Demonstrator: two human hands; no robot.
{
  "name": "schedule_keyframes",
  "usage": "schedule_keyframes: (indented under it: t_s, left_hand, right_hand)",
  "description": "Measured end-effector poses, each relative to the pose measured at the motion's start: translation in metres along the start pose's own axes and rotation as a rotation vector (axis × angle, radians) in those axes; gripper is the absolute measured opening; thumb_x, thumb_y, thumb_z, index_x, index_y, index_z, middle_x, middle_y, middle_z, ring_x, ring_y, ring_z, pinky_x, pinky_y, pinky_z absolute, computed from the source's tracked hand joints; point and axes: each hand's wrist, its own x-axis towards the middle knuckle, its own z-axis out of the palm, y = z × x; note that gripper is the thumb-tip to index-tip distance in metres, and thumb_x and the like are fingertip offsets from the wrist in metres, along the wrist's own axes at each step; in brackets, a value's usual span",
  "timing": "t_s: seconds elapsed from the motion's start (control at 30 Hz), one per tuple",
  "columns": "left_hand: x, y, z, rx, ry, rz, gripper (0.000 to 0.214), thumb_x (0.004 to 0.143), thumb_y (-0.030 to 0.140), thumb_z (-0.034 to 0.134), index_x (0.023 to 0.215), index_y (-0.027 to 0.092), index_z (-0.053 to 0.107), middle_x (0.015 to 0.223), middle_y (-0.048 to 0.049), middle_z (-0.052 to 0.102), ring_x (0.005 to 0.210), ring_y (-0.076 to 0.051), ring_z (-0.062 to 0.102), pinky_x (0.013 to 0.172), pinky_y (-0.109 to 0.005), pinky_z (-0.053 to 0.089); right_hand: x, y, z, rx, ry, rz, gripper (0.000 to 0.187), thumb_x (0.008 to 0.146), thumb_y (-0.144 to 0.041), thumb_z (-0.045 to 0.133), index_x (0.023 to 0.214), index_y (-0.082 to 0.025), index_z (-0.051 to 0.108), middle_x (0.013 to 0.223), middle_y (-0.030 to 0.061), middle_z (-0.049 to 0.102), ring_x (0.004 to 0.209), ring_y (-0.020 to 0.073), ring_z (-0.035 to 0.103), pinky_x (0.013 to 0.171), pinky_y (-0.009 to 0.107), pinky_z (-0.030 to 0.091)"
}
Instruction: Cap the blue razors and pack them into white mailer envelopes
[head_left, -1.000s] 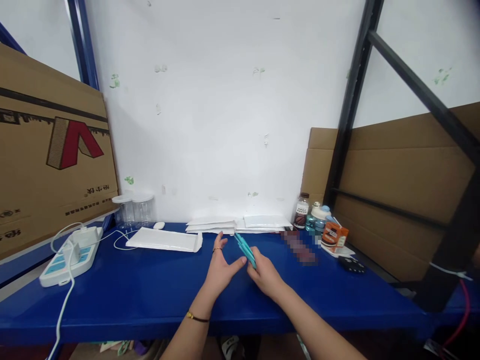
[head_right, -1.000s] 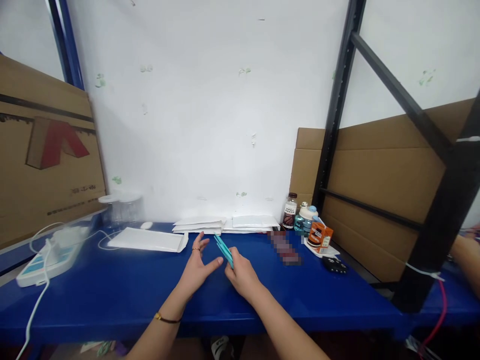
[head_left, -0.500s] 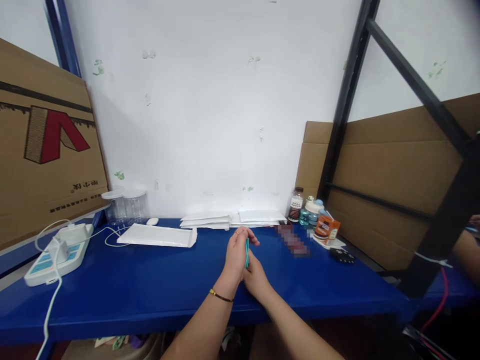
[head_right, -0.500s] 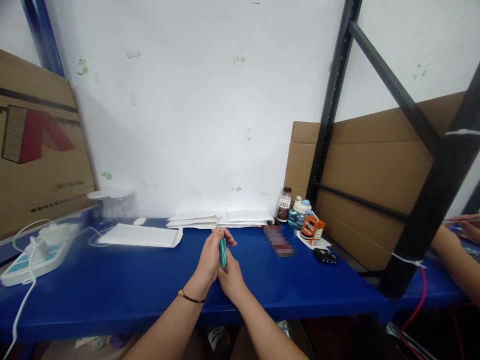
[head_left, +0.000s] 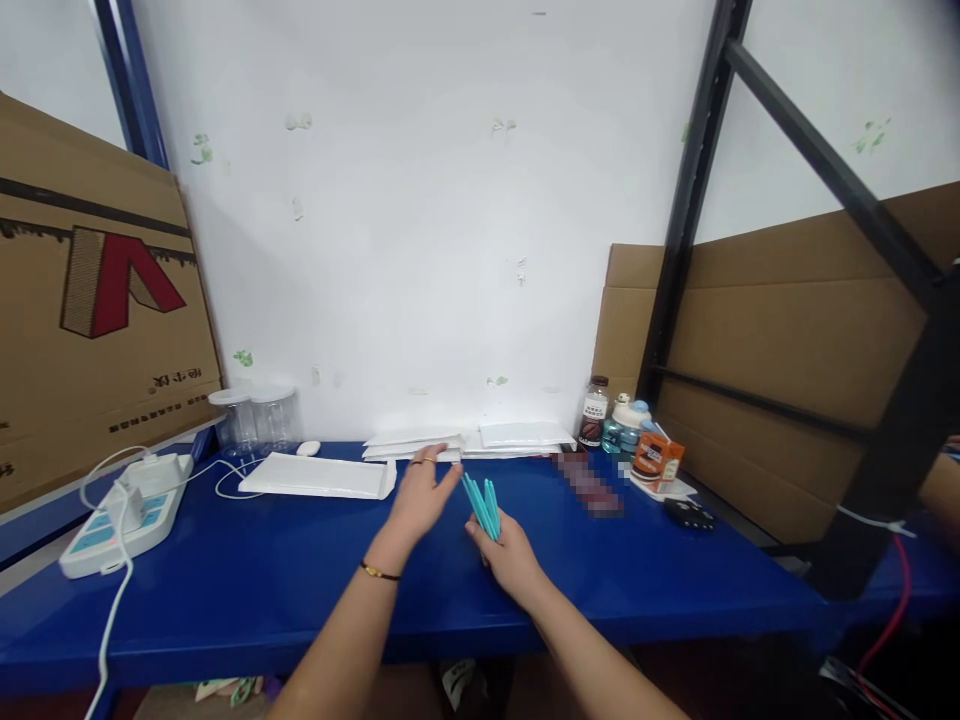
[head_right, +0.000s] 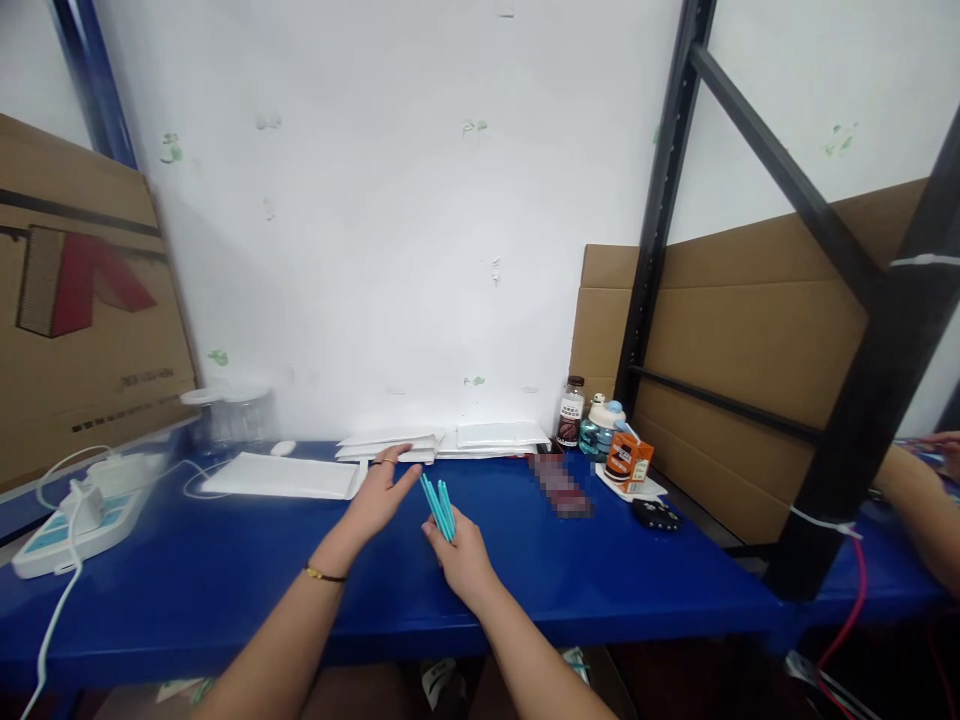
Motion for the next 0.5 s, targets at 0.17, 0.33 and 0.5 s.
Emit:
schedule_keyframes:
  t_s: [0.17, 0.33, 0.5]
  left_hand:
    - [0.009, -0.064, -0.048, 0.686, -0.217, -0.240, 0.069, 0.081, 0.057, 0.034, 0.130, 0.009, 0.038, 0.141, -0.0196, 0.031, 0.134, -0.034, 0.017, 0.103, -0.053, 0.018]
    - [-0.016, -0.070, -0.042, 0.765, -0.479, -0.212, 0.065, 0.077, 0.055, 0.042, 0.127, 0.013, 0.046, 0.134, -0.0177, 0.043, 0.127, -0.033, 0.034, 0.101, -0.045, 0.027]
    - [-0.026, -0.048, -0.038, 0.580, -0.501, -0.072, 0.068, 0.071, 0.051, 0.053, 0.131, 0.021, 0.043, 0.127, -0.0121, 0.052, 0.118, -0.030, 0.046, 0.096, -0.039, 0.036]
  right_hand:
    - [-0.002, -0.007, 0.001, 0.003, -0.007, -0.019, 0.025, 0.082, -0.043, 0.049, 0.079, -0.019, 0.054, 0.053, -0.0033, 0.049, 0.046, 0.0119, 0.046, 0.048, 0.023, 0.039]
    - [-0.002, -0.005, 0.003, 0.143, -0.065, 0.057, 0.027, 0.081, -0.041, 0.049, 0.094, -0.018, 0.052, 0.059, -0.0025, 0.057, 0.043, 0.0110, 0.050, 0.046, 0.023, 0.041]
    - [0.000, -0.005, -0.012, 0.034, 0.007, -0.005, 0.020, 0.078, -0.036, 0.055, 0.086, -0.018, 0.058, 0.054, -0.0043, 0.048, 0.046, 0.0108, 0.045, 0.048, 0.023, 0.039]
